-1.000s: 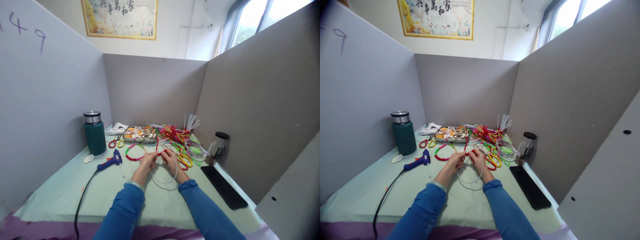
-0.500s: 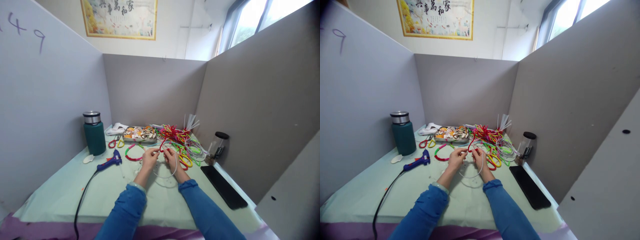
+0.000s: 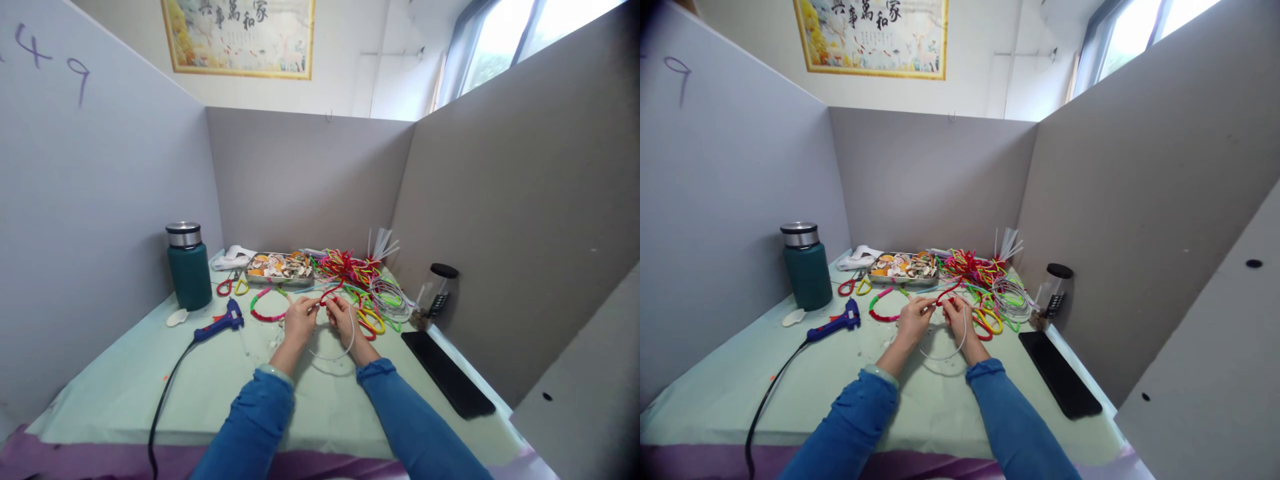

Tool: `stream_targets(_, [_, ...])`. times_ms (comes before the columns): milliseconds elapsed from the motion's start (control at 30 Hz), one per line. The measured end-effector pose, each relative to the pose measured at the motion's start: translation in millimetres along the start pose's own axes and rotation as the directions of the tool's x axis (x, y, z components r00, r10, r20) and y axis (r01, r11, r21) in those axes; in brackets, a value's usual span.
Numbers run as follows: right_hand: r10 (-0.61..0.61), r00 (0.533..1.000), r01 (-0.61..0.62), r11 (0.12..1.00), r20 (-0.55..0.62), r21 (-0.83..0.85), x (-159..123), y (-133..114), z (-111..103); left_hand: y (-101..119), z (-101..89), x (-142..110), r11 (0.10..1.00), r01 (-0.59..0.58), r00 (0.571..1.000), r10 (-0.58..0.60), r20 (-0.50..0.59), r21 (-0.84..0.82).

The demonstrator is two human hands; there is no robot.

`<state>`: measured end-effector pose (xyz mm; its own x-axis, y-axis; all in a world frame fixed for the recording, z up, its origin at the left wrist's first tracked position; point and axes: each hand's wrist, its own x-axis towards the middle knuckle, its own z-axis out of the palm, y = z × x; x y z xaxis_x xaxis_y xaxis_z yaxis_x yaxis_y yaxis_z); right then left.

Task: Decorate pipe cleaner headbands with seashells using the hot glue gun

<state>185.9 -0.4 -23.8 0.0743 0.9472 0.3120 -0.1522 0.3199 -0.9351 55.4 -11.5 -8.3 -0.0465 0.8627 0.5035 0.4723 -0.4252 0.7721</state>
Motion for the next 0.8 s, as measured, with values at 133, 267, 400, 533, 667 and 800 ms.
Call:
stream_targets(133, [-0.013, 1.000, 0.013, 1.000, 0.012, -0.009, -1.2, -0.8, 0.8, 1.4, -0.5, -1.6, 0.997, 0.015, 1.000, -0.015, 0.009, 0.072])
stream_targets(267, [-0.017, 0.999, 0.017, 1.000, 0.027, -0.007, -1.7, -1.1, 1.1, -0.5, 0.7, -1.6, 0.991, 0.011, 1.000, -0.013, 0.011, 0.131])
stream_targets(400, [-0.019, 1.000, 0.019, 1.000, 0.019, -0.016, -0.8, 1.0, -0.1, -4.2, 2.5, 0.3, 0.994, -0.010, 1.000, 0.009, 0.005, 0.109])
stream_targets(533, [-0.032, 0.999, 0.033, 0.999, 0.029, -0.015, 0.1, 3.8, -1.1, -7.8, 4.2, 2.2, 0.997, -0.037, 0.999, 0.035, 0.025, 0.065])
stream_targets(667, [-0.047, 0.998, 0.048, 0.999, 0.042, -0.020, 0.9, 4.8, -0.5, -8.3, 5.8, 2.3, 0.996, -0.036, 0.998, 0.032, 0.051, 0.083])
stream_targets(800, [-0.051, 0.997, 0.053, 0.998, 0.063, -0.035, 1.8, 6.4, -0.4, -5.2, 4.6, 2.1, 0.997, 0.041, 0.999, -0.042, 0.023, 0.064])
